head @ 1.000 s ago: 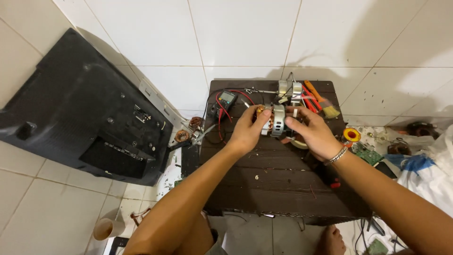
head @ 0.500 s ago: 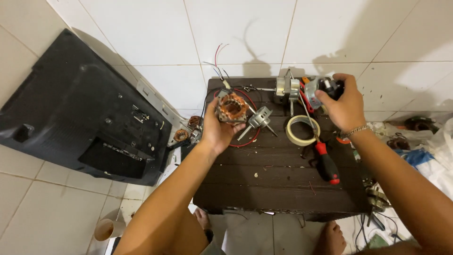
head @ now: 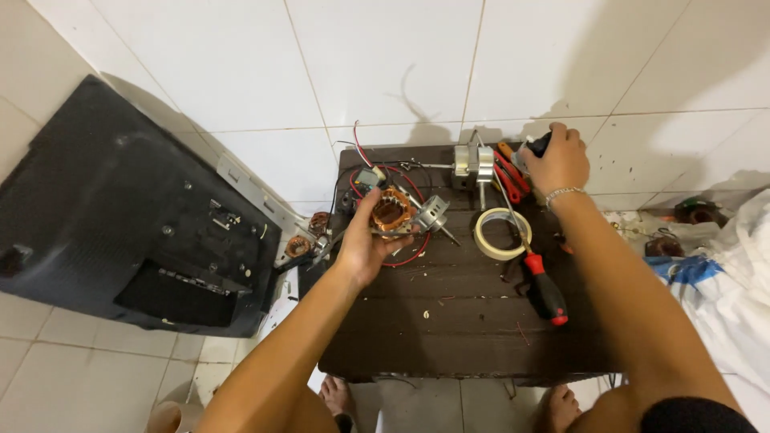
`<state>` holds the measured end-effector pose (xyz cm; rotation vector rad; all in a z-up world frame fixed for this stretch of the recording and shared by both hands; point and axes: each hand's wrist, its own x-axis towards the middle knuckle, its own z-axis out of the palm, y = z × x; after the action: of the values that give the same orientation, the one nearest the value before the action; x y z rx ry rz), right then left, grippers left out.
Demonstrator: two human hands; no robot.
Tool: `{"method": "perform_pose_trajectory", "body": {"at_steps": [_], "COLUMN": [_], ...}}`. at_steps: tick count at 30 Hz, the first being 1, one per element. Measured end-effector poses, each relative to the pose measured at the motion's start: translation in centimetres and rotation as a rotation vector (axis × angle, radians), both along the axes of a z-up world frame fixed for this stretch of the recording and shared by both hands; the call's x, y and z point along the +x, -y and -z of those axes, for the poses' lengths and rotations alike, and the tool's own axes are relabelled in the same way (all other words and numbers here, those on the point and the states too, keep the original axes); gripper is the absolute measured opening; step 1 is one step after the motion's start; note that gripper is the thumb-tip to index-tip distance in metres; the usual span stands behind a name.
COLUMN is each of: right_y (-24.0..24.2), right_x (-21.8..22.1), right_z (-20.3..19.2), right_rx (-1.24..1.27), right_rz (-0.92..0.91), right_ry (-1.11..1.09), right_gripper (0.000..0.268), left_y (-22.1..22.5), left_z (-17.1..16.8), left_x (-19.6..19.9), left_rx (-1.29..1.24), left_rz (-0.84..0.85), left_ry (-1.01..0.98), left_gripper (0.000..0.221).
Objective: Disassembling a motor to inspect and repair the stator by manipulating wires and applying tape.
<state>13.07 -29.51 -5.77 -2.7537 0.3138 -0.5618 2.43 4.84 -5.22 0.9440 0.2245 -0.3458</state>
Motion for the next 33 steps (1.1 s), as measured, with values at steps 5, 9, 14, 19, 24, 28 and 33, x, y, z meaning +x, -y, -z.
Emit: {"method": "perform_pose_trajectory", "body": {"at_steps": [5,9,14,19,24,28,33], "right_y": [1.0,1.6,2.2,1.5,3.1,-2.3,-10.5], "right_x": [2.3,3.5,4.6,2.0,-0.2,-5.9,-15.1], "right_z": [1.1,3.7,3.7,0.8,0.5,-3.3,-4.2], "right_rx": [0.043,-0.012,0.127,0.153,-0.008,-0.033,0.510], "right_rz": [0.123,0.139,0.011,-0.047,-0.184,-0.392,-0.698], "right_ry": [0.014,-0.061,-0.143,-0.207,0.103,0.356,0.050], "right_gripper": [0.065,0.064,0.073,0.079,0.066,0.044,0.036], "left_y": [-0.1,-0.7,-0.1,0.9,1.1,1.8,3.9], "left_z": [-1.3,-1.5,-1.2,0.3,1.3,2.9,3.6], "left_x": [-0.7,-0.8,-1.2,-1.5,-1.9,-1.0,-1.3], "left_rx": [0.011,0.025,0.046,-0.008,-0.134,-0.184,-0.229], "left_rz": [-0.003,0.003,0.002,0.011,0.024,0.010,-0.003], "left_ry": [-0.030,-0.031,-0.025,-0.040,-0.016,-0.041,0.061], "left_gripper": [0.060,0.058,0.057,0.062,0.067,0.073,0.040]}}
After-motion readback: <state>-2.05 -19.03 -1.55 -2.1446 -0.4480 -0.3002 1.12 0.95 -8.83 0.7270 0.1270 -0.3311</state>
